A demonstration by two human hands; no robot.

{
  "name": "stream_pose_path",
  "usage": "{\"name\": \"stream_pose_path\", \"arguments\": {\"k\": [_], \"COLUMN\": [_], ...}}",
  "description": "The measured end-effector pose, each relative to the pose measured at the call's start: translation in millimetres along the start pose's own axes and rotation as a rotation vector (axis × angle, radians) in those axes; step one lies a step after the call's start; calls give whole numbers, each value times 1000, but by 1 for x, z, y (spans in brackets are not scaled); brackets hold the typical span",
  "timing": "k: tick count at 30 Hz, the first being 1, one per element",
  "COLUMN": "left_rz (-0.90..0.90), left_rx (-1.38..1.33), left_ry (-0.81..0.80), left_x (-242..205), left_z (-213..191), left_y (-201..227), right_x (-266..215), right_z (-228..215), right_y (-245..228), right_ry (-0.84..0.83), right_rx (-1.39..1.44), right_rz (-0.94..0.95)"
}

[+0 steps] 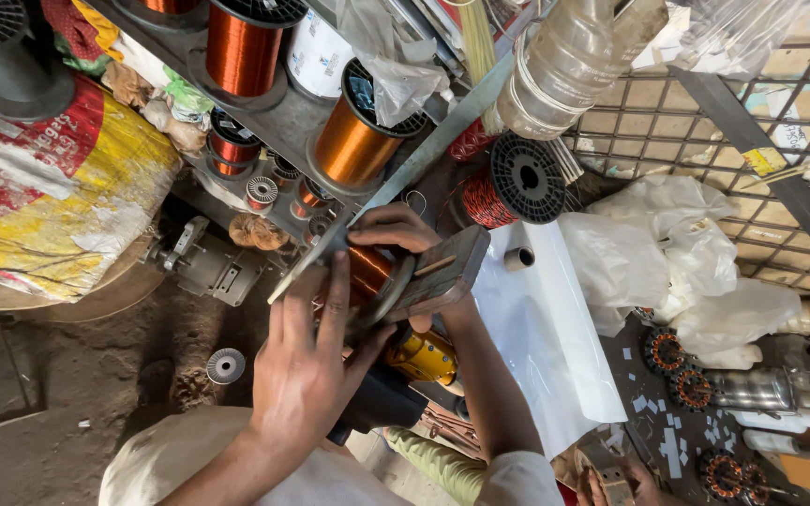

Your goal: The person operates a wire winding machine to wrap copper wire around a cylindrical core. They use a yellow tool to guide the wire and scissors to cut it after winding is complete.

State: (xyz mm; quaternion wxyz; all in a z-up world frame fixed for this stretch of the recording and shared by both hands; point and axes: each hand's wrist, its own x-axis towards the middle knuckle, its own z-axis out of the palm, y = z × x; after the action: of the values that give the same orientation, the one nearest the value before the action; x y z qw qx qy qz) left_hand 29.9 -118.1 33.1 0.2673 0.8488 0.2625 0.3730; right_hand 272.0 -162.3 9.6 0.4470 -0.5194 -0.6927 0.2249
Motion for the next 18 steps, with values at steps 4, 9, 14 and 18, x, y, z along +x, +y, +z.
{"name": "stream_pose_path", "arguments": {"k": [4, 9, 14, 18], "left_rz": [57, 120, 279, -406], "left_rx": [17, -42, -165, -568], "left_ry": [56, 30, 95, -281], "left_x": [4, 1, -22, -42], "left_z": [-2, 12, 39, 58], "left_y": [1, -13, -96, -177], "right_x": [0, -5, -42, -63], "right_z": [-2, -6, -3, 52], "right_y": [24, 29, -7, -60], "right_ry": [9, 44, 409, 966], "right_rx": [-49, -72, 158, -435], "right_rz": [-17, -56, 340, 330]}}
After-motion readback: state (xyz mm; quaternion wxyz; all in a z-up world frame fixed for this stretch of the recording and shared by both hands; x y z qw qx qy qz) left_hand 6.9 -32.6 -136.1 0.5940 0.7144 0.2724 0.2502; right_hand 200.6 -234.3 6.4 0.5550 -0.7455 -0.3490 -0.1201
